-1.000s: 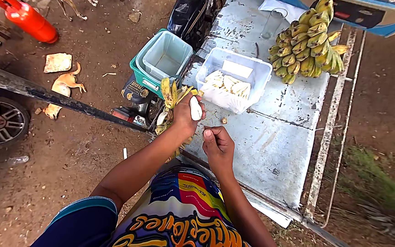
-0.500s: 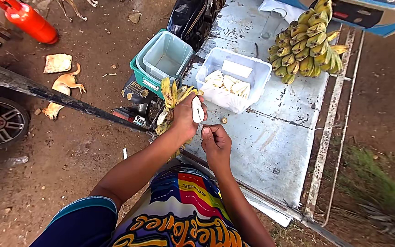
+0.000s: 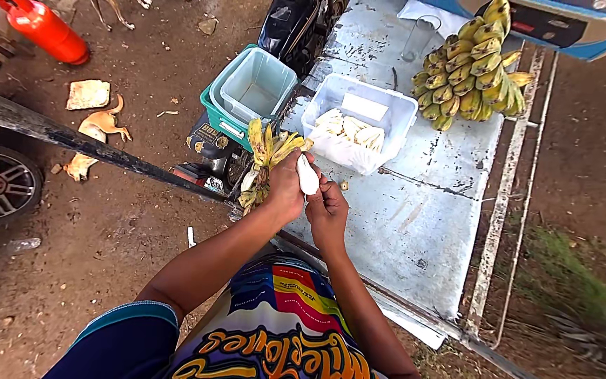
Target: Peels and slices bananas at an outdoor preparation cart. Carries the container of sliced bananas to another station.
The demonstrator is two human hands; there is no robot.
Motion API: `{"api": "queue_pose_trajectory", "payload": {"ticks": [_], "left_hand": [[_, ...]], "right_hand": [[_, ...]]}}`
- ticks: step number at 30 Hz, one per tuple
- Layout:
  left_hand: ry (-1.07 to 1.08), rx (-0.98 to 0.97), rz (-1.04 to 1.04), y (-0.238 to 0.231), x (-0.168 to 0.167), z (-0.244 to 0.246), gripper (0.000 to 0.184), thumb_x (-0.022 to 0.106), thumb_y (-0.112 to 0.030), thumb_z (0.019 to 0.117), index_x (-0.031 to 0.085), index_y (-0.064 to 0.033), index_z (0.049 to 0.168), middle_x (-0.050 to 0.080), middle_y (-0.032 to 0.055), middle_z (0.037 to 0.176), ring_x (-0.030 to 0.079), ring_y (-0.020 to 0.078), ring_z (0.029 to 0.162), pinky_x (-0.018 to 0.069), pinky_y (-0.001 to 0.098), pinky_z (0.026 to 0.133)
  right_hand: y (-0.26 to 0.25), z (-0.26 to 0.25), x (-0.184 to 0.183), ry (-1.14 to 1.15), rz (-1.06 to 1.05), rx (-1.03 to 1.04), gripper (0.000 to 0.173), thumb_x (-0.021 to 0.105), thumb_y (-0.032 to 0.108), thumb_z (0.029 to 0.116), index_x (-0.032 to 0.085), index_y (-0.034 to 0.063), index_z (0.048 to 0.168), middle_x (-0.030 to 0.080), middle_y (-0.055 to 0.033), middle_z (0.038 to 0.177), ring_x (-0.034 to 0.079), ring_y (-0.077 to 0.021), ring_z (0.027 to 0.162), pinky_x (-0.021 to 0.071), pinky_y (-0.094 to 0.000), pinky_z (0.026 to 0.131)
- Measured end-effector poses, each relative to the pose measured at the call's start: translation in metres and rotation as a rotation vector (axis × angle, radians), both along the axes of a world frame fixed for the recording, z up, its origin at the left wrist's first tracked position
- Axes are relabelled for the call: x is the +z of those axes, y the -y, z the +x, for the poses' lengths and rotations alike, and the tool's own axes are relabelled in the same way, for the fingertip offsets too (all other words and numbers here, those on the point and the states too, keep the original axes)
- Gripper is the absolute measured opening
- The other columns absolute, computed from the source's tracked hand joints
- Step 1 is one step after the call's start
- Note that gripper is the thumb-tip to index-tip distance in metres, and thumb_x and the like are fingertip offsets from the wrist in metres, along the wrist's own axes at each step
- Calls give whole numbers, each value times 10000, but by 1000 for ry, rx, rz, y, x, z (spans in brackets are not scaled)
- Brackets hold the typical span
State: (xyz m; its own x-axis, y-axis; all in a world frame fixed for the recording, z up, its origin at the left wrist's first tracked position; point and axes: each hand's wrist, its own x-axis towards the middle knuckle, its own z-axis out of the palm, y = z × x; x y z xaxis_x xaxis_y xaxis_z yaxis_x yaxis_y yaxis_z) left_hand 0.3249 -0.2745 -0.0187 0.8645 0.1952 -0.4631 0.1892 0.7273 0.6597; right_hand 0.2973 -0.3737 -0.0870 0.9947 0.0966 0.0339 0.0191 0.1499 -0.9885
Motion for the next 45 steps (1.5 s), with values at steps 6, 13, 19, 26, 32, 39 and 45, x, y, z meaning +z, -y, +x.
{"api": "queue_pose_trajectory", "payload": {"ticks": [6,13,19,26,32,39,45], "left_hand": [[-93,44,-83,-2,-12,19,426,316,-352,1127,586,-70,957,622,58,708,612,155,546,554,286,513],[-100,30,-100,-16,-12,28,476,280,-395,1119,587,-102,903,582,25,634,528,124,460,472,253,435],[-107,35,-93,-15,-9,28,456,295,-399,1116,589,-104,930,579,24,645,524,123,462,472,254,436],[-52,31,-23,-12,-5,23,431,320,-345,1122,602,-83,927,592,25,652,548,112,484,481,236,448],[-49,31,-32,-8,0,16,441,308,-327,1130,603,-54,948,607,45,659,596,142,509,548,275,492],[-57,37,-45,-1,-1,10,417,329,-327,1129,602,-61,960,622,53,709,627,162,578,585,315,582],[-75,36,-77,-4,-6,18,452,312,-371,1126,607,-76,950,617,42,700,611,148,564,555,280,542]], "right_hand": [[7,0,0,3,8,51,131,591,191,1052,628,86,982,544,-28,700,420,-89,472,388,-238,434],[20,-23,17,89,36,97,111,601,153,1042,669,64,1035,593,-18,761,450,-58,516,400,-213,460],[19,-19,13,55,30,102,107,598,149,1044,659,62,1029,583,-23,739,440,-63,501,391,-214,455],[15,-15,10,33,-11,90,112,596,157,1047,652,70,1006,581,-30,734,442,-78,497,393,-226,455],[10,-7,7,20,-10,71,103,606,163,1041,647,82,992,555,-30,706,427,-88,480,395,-237,446],[3,3,-5,-11,-35,19,111,607,157,1038,625,85,956,566,-28,713,436,-95,478,406,-252,446],[9,-2,-2,98,19,66,107,599,171,1042,655,93,995,577,-11,740,462,-75,511,423,-240,469]]}}
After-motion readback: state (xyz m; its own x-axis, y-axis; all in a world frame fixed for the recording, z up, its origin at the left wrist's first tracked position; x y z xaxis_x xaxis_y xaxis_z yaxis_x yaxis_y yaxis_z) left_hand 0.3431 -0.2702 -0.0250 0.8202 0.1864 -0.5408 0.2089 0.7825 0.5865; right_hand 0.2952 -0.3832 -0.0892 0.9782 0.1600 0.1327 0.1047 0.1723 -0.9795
